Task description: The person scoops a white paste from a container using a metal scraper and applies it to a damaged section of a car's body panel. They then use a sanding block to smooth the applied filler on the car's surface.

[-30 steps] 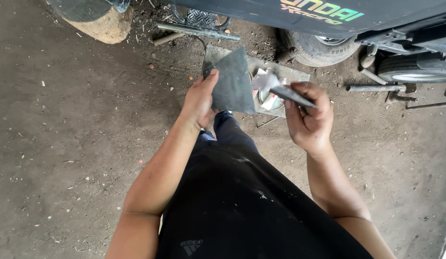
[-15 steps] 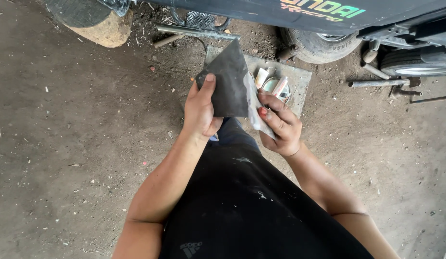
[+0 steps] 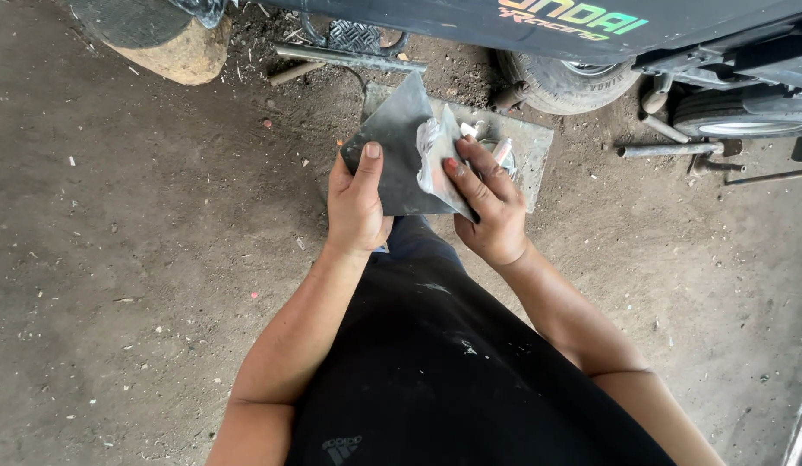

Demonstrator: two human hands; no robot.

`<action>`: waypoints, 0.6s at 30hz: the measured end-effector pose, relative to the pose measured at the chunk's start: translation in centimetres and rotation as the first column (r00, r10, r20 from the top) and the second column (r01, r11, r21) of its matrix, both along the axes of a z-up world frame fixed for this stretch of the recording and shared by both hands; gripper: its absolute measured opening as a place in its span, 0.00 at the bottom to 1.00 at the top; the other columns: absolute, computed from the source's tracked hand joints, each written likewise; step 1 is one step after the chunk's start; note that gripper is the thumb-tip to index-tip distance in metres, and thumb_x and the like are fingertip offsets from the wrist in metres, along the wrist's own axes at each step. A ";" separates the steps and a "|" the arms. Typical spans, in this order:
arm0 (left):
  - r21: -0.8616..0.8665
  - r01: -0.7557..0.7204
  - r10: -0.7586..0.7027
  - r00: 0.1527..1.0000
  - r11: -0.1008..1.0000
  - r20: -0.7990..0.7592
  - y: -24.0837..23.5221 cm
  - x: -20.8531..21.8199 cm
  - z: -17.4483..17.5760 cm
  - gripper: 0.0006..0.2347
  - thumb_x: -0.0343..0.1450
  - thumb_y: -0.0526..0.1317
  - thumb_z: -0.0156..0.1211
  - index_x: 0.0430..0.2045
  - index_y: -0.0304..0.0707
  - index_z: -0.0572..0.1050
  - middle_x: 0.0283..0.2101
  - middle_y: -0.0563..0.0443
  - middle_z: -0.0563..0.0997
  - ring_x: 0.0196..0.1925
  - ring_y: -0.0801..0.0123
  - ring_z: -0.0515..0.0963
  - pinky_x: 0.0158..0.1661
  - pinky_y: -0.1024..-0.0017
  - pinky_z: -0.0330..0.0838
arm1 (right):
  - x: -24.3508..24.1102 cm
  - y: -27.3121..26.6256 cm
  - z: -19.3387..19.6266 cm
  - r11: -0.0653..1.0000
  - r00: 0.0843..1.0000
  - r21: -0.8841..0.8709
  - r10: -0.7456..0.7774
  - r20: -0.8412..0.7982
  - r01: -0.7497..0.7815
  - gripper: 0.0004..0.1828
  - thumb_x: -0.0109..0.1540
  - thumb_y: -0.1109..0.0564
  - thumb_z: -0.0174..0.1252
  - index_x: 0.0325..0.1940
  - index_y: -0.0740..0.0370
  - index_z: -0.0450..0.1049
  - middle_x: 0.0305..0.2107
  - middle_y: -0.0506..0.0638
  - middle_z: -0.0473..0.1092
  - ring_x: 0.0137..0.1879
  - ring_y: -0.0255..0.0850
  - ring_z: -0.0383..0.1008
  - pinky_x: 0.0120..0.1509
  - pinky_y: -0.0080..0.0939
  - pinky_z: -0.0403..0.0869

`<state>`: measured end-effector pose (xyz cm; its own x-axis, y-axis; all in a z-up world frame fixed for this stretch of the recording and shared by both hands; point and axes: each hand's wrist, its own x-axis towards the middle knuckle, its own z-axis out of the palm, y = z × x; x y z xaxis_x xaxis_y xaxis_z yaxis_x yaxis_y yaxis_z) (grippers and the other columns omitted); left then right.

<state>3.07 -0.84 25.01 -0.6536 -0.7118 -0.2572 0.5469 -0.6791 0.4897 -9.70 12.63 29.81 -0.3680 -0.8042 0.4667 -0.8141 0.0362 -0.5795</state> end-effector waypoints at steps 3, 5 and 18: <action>0.004 0.005 -0.005 1.000 1.000 0.011 0.0 0.1 0.0 0.10 0.79 0.38 0.58 0.52 0.33 0.73 0.51 0.48 0.81 0.51 0.68 0.81 0.53 0.66 0.76 | -0.4 -0.2 0.2 1.000 1.000 0.018 0.018 0.016 -0.019 0.31 0.52 0.75 0.57 0.60 0.63 0.75 0.60 0.66 0.69 0.71 0.64 0.70 0.74 0.56 0.73; 0.016 0.017 -0.017 1.000 1.000 0.006 -0.1 0.2 0.0 0.10 0.79 0.38 0.58 0.52 0.33 0.73 0.50 0.48 0.81 0.51 0.67 0.81 0.53 0.66 0.76 | -0.6 -0.5 0.3 1.000 1.000 0.008 0.006 0.018 -0.006 0.27 0.56 0.72 0.62 0.59 0.63 0.75 0.60 0.66 0.69 0.70 0.63 0.70 0.73 0.55 0.73; 0.304 0.138 -0.134 0.990 0.942 -0.034 -0.6 -0.2 -0.6 0.14 0.75 0.39 0.59 0.53 0.33 0.71 0.49 0.44 0.81 0.50 0.59 0.83 0.52 0.59 0.78 | -3.2 0.8 1.6 0.993 0.985 0.043 -0.101 -0.138 0.108 0.20 0.61 0.72 0.64 0.56 0.63 0.76 0.57 0.59 0.72 0.67 0.60 0.72 0.71 0.55 0.74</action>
<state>2.89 -1.42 24.45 -0.7434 -0.5043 -0.4395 0.4433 -0.8634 0.2409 -12.90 13.39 31.37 -0.3870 -0.7885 0.4781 -0.8754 0.1511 -0.4592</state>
